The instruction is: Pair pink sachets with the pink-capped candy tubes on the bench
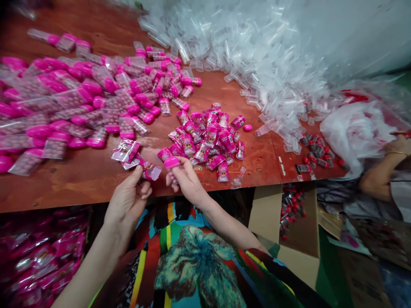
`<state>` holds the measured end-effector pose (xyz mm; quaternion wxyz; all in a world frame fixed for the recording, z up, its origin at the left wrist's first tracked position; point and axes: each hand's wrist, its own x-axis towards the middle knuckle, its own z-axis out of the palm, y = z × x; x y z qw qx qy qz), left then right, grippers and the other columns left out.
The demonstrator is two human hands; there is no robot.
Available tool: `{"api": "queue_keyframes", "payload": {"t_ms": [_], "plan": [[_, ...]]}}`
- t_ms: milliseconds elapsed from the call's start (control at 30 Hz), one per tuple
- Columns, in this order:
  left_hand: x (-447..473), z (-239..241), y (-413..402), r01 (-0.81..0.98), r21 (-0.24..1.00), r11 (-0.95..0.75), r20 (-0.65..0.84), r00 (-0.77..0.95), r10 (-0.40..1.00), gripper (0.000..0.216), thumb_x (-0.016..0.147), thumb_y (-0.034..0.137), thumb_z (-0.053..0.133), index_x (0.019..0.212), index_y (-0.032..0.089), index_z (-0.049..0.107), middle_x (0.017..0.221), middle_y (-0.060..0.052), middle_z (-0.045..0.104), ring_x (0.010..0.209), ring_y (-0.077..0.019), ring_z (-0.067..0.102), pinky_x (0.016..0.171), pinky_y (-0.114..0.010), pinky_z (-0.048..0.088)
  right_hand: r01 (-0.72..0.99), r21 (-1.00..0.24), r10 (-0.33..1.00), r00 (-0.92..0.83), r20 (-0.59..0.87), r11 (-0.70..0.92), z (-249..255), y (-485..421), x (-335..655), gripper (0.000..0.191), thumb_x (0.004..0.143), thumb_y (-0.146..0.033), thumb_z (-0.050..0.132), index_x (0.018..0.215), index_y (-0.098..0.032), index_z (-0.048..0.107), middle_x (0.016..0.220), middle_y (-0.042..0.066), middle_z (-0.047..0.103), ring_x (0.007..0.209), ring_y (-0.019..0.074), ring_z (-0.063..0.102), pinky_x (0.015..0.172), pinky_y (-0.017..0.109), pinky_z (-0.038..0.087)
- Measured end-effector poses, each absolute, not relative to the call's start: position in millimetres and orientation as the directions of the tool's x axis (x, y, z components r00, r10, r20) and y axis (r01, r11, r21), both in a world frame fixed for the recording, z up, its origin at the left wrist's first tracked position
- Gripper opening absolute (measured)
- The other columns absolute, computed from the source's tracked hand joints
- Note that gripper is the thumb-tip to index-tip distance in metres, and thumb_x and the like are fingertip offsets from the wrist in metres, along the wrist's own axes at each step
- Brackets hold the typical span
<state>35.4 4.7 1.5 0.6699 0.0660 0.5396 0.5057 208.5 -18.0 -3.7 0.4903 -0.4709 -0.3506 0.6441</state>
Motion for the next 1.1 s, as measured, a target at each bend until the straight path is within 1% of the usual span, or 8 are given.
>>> {"api": "queue_keyframes", "payload": {"t_ms": [167,400,500,600,733,800,967,1100], "plan": [[41,2,6,-0.556,0.684,0.473,-0.636,-0.137,0.759,0.071,0.076,0.061,0.118,0.072,0.025,0.057,0.050,0.011,0.048,0.040,-0.0077,0.043,0.043,-0.023,0.033,-0.255,-0.908,0.942,-0.133,-0.308,-0.333,-1,-39,199,0.062,0.116,-0.073,0.078,0.148,-0.027,0.054,0.084,-0.005,0.073,0.059,0.0133,0.053,0.056,0.027,0.042],[38,3,3,-0.508,0.702,0.498,-0.593,-0.030,0.804,0.067,0.082,0.073,0.112,0.077,0.023,0.067,0.051,0.006,0.056,0.043,-0.0102,0.049,0.044,-0.023,0.036,-0.270,-0.891,0.929,-0.175,-0.327,-0.365,-12,-42,193,0.082,0.112,-0.076,0.085,0.168,-0.027,0.051,0.097,-0.001,0.073,0.070,0.0149,0.061,0.053,0.025,0.036],[34,5,1,-0.503,0.682,0.531,-0.562,0.104,0.820,0.067,0.084,0.076,0.109,0.081,0.022,0.071,0.053,0.004,0.059,0.043,-0.0116,0.051,0.044,-0.024,0.034,-0.282,-0.874,0.908,-0.262,-0.326,-0.395,-12,-39,200,0.091,0.116,-0.077,0.077,0.182,-0.024,0.041,0.085,-0.006,0.068,0.062,0.0147,0.054,0.055,0.026,0.040],[33,8,-3,-0.461,0.661,0.592,-0.551,0.238,0.800,0.064,0.077,0.067,0.117,0.083,0.021,0.073,0.054,0.006,0.058,0.047,-0.0112,0.052,0.048,-0.022,0.038,-0.216,-0.902,0.905,-0.297,-0.305,-0.375,-16,-38,204,0.095,0.118,-0.073,0.075,0.188,-0.023,0.035,0.084,-0.005,0.068,0.066,0.0173,0.059,0.061,0.029,0.049],[38,7,-7,-0.451,0.620,0.642,-0.567,0.309,0.764,0.066,0.070,0.063,0.121,0.079,0.020,0.071,0.052,0.007,0.053,0.048,-0.0074,0.044,0.050,-0.020,0.035,-0.011,-0.969,0.954,-0.176,-0.242,-0.247,-24,-39,204,0.088,0.113,-0.056,0.089,0.185,-0.030,0.047,0.113,0.004,0.078,0.090,0.0216,0.074,0.081,0.037,0.065],[39,5,-9,-0.434,0.598,0.674,-0.572,0.358,0.738,0.065,0.073,0.065,0.118,0.079,0.019,0.072,0.053,0.007,0.053,0.047,-0.0059,0.039,0.048,-0.019,0.031,-0.030,-0.967,0.959,-0.138,-0.248,-0.255,-25,-39,203,0.083,0.113,-0.056,0.089,0.182,-0.031,0.051,0.119,0.005,0.077,0.087,0.0198,0.073,0.077,0.035,0.064],[36,1,-9,-0.380,0.598,0.705,-0.546,0.451,0.706,0.066,0.075,0.070,0.116,0.084,0.017,0.077,0.062,0.004,0.064,0.047,-0.0039,0.036,0.048,-0.019,0.031,-0.243,-0.858,0.876,-0.300,-0.376,-0.452,-16,-38,209,0.094,0.117,-0.076,0.076,0.188,-0.026,0.039,0.085,-0.007,0.063,0.058,0.0133,0.049,0.054,0.025,0.040],[33,3,-6,-0.368,0.646,0.668,-0.541,0.397,0.742,0.067,0.074,0.072,0.116,0.079,0.019,0.074,0.053,0.005,0.058,0.045,-0.0051,0.036,0.048,-0.019,0.029,-0.234,-0.880,0.881,-0.348,-0.321,-0.413,-12,-40,216,0.102,0.113,-0.073,0.085,0.189,-0.027,0.034,0.089,-0.007,0.068,0.061,0.0132,0.055,0.060,0.027,0.048]]}}
